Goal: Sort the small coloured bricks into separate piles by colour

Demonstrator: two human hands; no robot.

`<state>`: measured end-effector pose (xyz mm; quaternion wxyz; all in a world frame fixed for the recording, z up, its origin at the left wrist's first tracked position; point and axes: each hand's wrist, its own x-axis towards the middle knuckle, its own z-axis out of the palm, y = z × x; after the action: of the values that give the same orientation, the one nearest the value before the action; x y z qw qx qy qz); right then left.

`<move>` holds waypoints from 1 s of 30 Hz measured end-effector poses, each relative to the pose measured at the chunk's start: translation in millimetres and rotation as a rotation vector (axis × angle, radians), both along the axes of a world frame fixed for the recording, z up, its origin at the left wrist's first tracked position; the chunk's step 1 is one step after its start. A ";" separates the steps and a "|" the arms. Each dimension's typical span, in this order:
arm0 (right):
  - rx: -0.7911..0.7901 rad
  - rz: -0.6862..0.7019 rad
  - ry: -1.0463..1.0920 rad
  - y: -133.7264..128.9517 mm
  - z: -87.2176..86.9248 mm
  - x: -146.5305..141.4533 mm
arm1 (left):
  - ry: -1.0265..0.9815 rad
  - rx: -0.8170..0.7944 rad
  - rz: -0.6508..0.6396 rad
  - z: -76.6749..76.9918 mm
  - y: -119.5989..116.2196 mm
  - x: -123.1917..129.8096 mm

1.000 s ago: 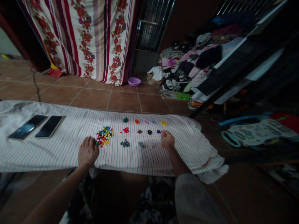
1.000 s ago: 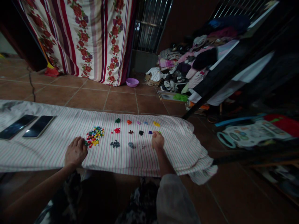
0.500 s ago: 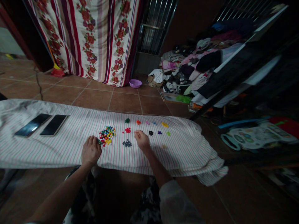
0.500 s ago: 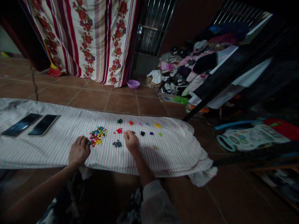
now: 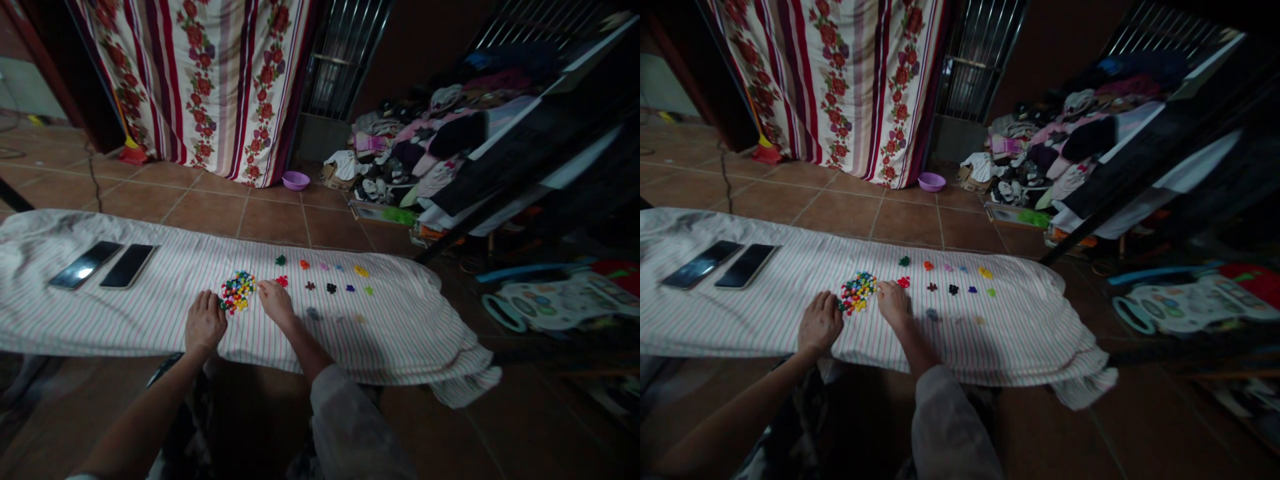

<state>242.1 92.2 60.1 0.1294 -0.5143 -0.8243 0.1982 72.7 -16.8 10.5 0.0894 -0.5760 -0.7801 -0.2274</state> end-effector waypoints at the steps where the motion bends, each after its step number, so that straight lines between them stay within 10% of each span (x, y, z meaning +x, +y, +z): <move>1: -0.003 0.002 -0.022 0.9 0.1 -3.3 | -0.004 0.001 -0.002 0.2 -0.1 -0.1; 30: -0.029 -0.016 -0.221 -12.2 10.8 -13.4 | -0.021 0.034 -0.017 -5.1 1.6 -2.6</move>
<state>228.8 80.1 70.9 0.0318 -0.5414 -0.8265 0.1510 70.1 -15.2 5.3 0.0891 -0.5785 -0.7721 -0.2476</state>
